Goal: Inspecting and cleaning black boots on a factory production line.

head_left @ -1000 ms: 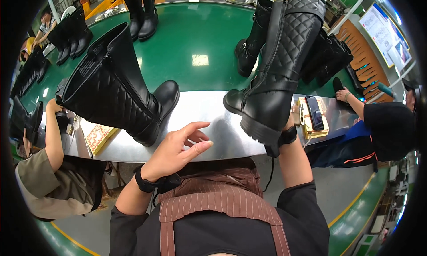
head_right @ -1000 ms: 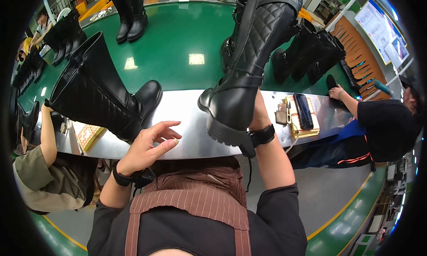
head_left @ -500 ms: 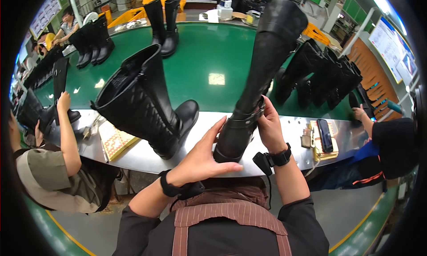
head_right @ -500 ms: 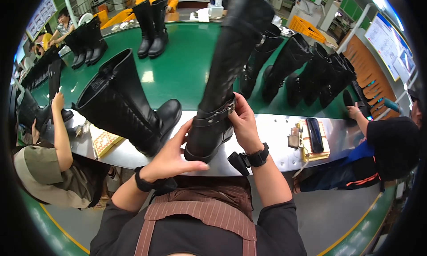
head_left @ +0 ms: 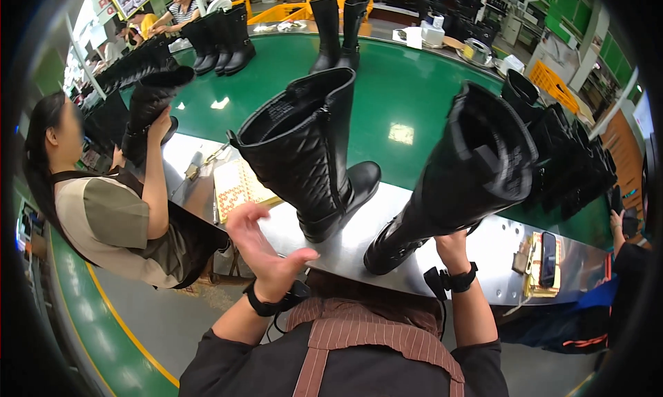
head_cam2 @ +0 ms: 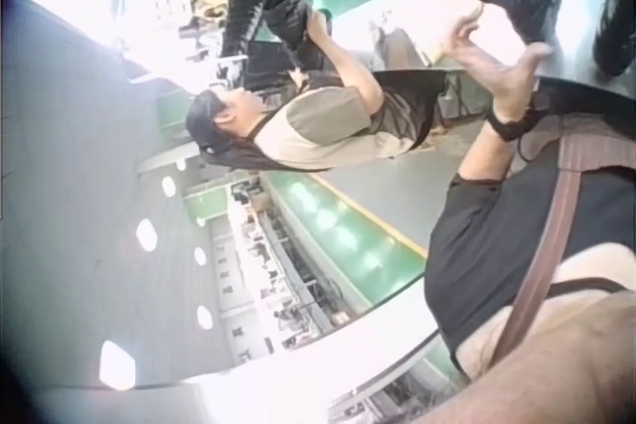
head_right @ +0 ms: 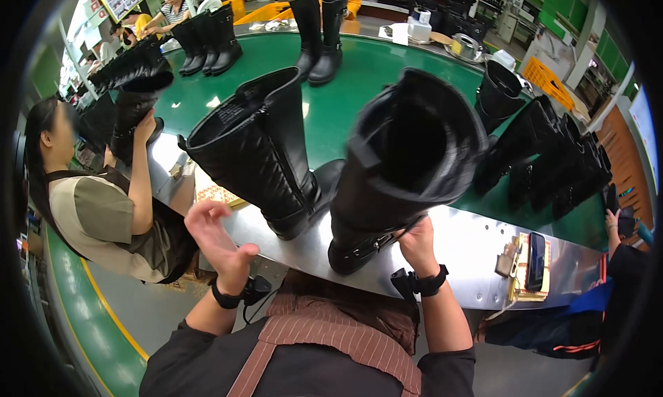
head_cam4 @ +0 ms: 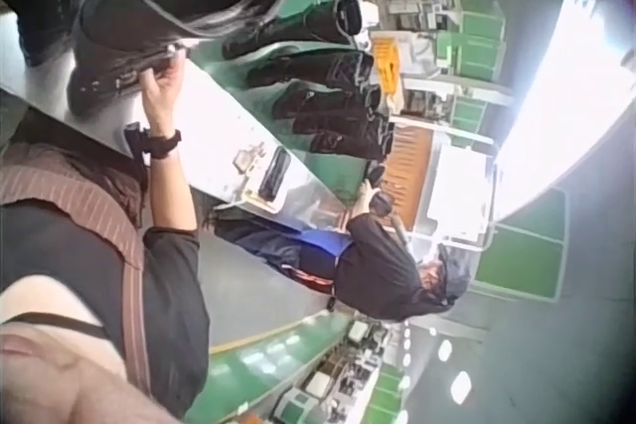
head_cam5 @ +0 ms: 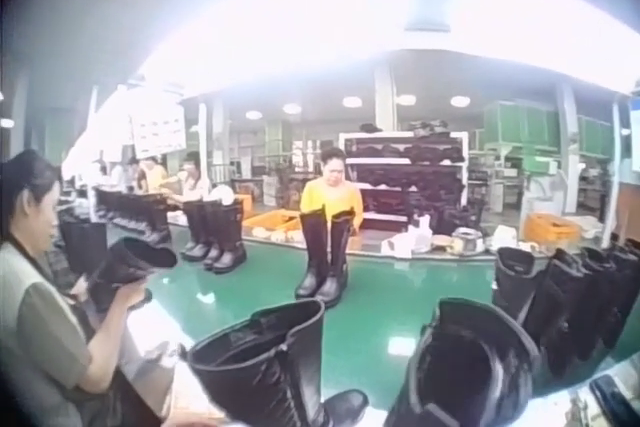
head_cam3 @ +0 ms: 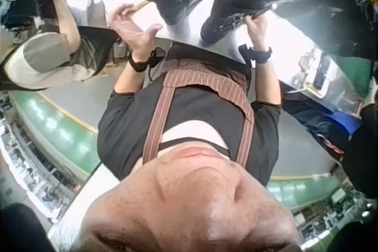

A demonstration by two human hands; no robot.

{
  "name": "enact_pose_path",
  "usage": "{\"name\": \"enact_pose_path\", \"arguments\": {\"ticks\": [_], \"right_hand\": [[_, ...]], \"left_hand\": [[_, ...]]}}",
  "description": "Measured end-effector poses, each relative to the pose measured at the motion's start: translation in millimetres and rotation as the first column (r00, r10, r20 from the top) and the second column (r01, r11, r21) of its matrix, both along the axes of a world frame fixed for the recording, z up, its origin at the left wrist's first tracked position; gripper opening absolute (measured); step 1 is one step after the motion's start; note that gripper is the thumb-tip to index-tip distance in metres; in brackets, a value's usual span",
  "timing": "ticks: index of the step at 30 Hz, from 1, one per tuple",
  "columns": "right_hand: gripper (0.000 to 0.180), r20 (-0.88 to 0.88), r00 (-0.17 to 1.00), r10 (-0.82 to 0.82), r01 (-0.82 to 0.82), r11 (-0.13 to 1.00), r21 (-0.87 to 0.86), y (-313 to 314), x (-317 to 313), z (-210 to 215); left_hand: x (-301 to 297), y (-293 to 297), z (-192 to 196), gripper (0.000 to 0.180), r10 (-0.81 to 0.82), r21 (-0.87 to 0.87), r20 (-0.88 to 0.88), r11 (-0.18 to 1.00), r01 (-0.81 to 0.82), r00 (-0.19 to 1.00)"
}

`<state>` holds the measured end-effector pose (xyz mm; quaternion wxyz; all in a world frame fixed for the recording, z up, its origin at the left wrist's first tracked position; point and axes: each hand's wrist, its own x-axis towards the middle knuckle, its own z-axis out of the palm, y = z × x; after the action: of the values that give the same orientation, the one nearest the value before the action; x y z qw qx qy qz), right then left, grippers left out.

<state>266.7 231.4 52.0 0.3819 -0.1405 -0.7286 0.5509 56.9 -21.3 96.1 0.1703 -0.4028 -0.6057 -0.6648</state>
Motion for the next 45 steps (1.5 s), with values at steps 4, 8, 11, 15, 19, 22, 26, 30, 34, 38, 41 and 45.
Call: {"name": "enact_pose_path", "arguments": {"ticks": [4,8,11,15,19,22,26,30,34,38,41,45], "right_hand": [[0.044,0.042,0.996,0.084,-0.083,0.996,-0.006,-9,-49,-21],[0.051,0.101,0.995,0.0,-0.02,0.98,0.196,-39,-85,-10],[0.05,0.123,0.992,-0.028,-0.002,0.972,0.233,-37,-86,-2],[0.074,0.211,0.975,0.064,-0.124,0.95,0.285,-27,-68,33],[0.094,0.286,0.952,0.111,-0.186,0.95,0.25,3,-38,57],[0.086,0.226,0.905,0.361,-0.346,0.932,-0.103,6,-19,94],[0.078,0.415,0.815,0.404,-0.482,0.871,0.098,4,0,153],[0.059,0.45,0.791,0.415,-0.369,0.91,-0.19,16,-11,145],[0.033,0.432,0.87,0.236,-0.061,0.923,-0.38,29,-43,137],[0.037,0.54,0.841,0.033,0.134,0.954,-0.267,68,-93,170],[0.042,0.482,0.866,-0.135,0.25,0.951,-0.182,132,-124,182],[0.04,0.257,0.925,-0.28,0.332,0.925,-0.184,216,-177,179]], "left_hand": [[-16,20,2,0.153,-0.411,0.04,0.202,0.91,0.412,0.889],[15,41,8,0.144,-0.329,0.006,0.466,0.929,0.369,0.821],[12,58,13,0.107,-0.07,0.007,0.347,0.997,0.072,0.935],[-3,69,18,0.041,-0.417,0.364,0.604,0.902,0.231,0.679],[-10,72,27,0.043,-0.608,0.3,0.563,0.781,0.547,0.56],[-9,87,41,0.05,-0.808,0.295,0.453,0.534,0.792,0.377],[-15,118,37,0.049,-0.814,0.123,0.427,0.484,0.866,0.395],[-20,142,15,0.05,-0.797,0.263,0.575,0.392,0.882,0.183],[-35,162,8,0.049,-0.751,0.291,0.612,0.503,0.814,0.246],[-69,161,6,0.037,-0.604,0.254,0.58,0.772,0.582,0.547],[-98,153,-14,0.032,-0.6,0.319,0.72,0.733,0.601,0.349],[-110,154,-43,0.026,-0.594,0.352,0.741,0.74,0.573,0.312]]}}
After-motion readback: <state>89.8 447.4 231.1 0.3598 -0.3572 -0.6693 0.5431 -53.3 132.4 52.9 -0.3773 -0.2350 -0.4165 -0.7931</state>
